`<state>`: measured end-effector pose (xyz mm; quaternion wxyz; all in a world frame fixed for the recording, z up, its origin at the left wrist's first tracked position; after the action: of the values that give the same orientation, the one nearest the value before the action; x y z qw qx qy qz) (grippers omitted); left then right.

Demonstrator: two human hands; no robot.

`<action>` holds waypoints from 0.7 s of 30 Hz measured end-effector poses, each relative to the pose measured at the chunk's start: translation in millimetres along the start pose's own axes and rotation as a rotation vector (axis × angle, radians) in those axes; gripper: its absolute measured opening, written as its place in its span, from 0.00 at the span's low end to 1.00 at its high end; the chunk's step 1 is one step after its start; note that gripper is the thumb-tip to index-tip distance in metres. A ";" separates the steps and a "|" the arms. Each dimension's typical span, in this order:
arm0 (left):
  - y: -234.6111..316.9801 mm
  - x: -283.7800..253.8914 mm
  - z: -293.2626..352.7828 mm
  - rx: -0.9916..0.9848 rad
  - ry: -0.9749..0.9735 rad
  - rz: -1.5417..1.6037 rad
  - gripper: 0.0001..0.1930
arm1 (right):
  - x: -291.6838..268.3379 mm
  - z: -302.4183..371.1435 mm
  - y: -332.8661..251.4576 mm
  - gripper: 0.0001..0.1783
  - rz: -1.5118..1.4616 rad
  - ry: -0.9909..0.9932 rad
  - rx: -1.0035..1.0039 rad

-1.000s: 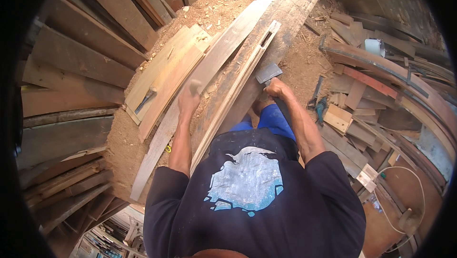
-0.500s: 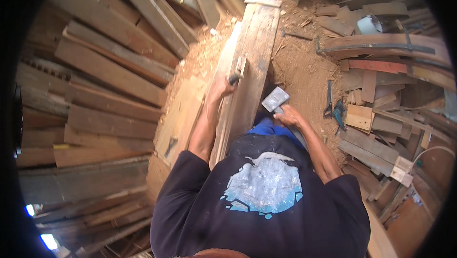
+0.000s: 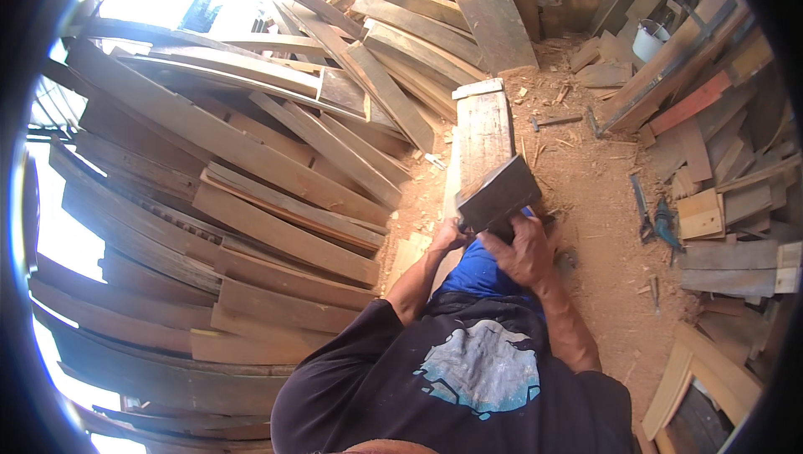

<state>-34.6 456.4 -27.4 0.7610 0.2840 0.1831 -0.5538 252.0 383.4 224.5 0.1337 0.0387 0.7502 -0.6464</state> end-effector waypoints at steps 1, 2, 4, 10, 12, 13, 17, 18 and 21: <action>-3.4 -0.5 -1.8 0.009 0.005 -0.008 0.26 | 11.3 0.2 -11.1 0.19 0.020 0.007 -0.086; -2.6 -1.0 -5.1 0.026 0.008 -0.023 0.26 | 25.9 -1.5 -11.7 0.19 -0.111 0.017 -0.127; -3.9 1.3 -11.1 0.058 0.014 -0.046 0.25 | 62.8 -3.6 -3.0 0.18 -0.332 0.001 -0.185; -19.9 13.0 -50.5 0.371 -0.088 -0.070 0.23 | 116.5 19.2 25.8 0.17 -0.073 0.074 -0.180; -28.6 12.8 -53.5 0.476 -0.151 -0.018 0.22 | 118.2 22.4 17.0 0.13 -0.032 0.034 -0.167; -30.5 10.1 -51.7 0.526 -0.163 0.020 0.22 | 118.3 25.0 11.4 0.12 -0.037 0.047 -0.130; -26.0 -27.7 -37.0 0.752 0.084 0.346 0.19 | 124.0 28.7 8.8 0.09 -0.058 0.111 -0.002; -11.5 -49.1 -14.7 0.714 0.082 0.487 0.18 | 127.6 31.3 10.7 0.09 -0.046 0.137 0.023; 6.2 -115.1 27.9 0.487 0.013 0.673 0.19 | 137.9 29.5 6.7 0.07 0.013 0.203 0.022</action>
<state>-66.6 525.1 63.8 0.8091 0.5030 -0.0514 -0.2995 125.4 339.7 179.7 0.0609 0.1103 0.7526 -0.6464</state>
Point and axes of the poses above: each hand's wrist, its own z-axis away from the middle knuckle, its own x-axis out of the palm, y = z × x, the point moved 2 cm from there along -z, towards the middle knuckle, and after that the axes turned 11 degrees about -y, right-handed, at the moved point
